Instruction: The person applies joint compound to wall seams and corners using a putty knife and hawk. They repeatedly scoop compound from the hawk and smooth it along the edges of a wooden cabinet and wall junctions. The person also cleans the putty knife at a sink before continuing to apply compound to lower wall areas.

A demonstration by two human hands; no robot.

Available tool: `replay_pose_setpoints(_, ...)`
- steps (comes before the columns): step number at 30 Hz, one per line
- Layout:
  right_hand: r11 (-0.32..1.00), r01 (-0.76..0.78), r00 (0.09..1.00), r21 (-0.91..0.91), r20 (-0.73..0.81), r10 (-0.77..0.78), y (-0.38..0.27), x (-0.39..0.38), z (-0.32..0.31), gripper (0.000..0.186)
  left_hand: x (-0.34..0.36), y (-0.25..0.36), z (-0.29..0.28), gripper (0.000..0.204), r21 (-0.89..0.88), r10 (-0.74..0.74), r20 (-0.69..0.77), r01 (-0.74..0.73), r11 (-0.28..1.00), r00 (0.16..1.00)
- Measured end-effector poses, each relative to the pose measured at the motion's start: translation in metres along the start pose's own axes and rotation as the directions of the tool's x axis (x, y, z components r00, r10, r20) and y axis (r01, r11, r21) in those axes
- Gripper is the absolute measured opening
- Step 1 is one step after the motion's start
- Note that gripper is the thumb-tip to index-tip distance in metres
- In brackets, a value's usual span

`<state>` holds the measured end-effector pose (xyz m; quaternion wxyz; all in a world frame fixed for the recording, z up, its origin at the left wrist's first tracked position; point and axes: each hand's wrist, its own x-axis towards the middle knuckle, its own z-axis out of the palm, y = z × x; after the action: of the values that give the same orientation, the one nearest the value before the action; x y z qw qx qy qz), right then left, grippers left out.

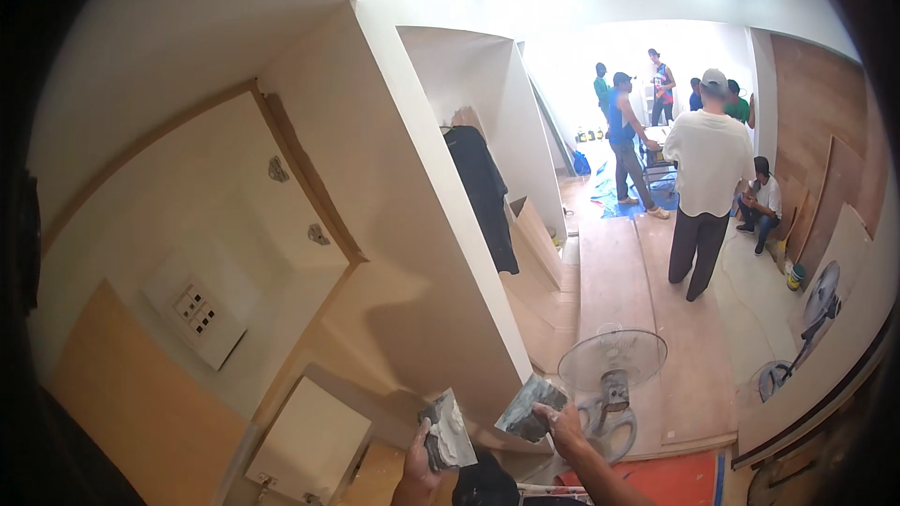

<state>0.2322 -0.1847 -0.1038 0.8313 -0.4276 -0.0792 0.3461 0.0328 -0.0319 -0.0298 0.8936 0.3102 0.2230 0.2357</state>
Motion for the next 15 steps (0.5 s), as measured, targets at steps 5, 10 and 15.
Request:
replay_pose_setpoints(5,0.978,0.05,0.998,0.201,-0.036,-0.044,0.006,-0.013,-0.013,0.03,0.007,0.003,0.013,0.043,0.044,-0.006,0.003,0.005,0.999,1.0)
replay_pose_setpoints(10,0.848,0.155,0.984,-0.506,0.152,-0.089,-0.037,-0.026,0.002,0.03,0.018,0.02,0.021,0.044,0.056,-0.056,-0.093,0.062,0.997,0.994)
replay_pose_setpoints(15,0.175,0.777,0.61,-0.605,0.654,-0.448,-0.104,-0.025,0.057,0.04,0.024,0.053,0.039,0.042,0.08,-0.027,-0.014,0.028,0.996,1.0)
